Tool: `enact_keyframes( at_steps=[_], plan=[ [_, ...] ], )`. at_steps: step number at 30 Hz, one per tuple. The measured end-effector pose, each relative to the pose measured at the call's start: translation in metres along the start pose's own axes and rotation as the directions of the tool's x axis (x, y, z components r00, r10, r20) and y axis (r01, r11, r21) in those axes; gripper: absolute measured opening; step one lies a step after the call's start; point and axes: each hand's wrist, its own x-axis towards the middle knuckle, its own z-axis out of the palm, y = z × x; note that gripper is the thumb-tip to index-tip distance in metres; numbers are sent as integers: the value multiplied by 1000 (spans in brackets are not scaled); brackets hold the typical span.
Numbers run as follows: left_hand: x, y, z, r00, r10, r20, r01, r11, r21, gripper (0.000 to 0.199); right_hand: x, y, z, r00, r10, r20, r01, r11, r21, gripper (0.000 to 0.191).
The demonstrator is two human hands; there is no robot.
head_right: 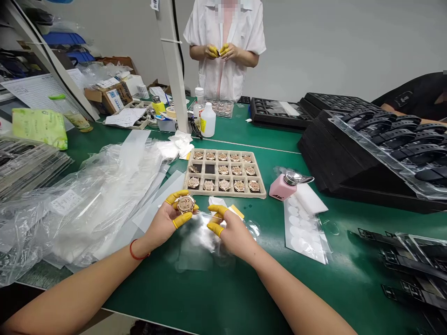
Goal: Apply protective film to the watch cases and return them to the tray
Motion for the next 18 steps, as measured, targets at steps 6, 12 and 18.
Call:
enact_keyframes(
  at_steps=[6,12,18],
  plan=[
    [-5,-3,-1,996,28,85,-37,993,111,52,4,-1,-1,977,56,205,-107,963,247,50],
    [-4,-6,-2,989,48,141,-75,978,193,48,7,3,-16,997,-3,76,4,1000,-19,27],
    [-5,-6,0,978,22,205,-72,968,241,48,7,-1,-18,990,-106,91,126,957,-259,15]
  ],
)
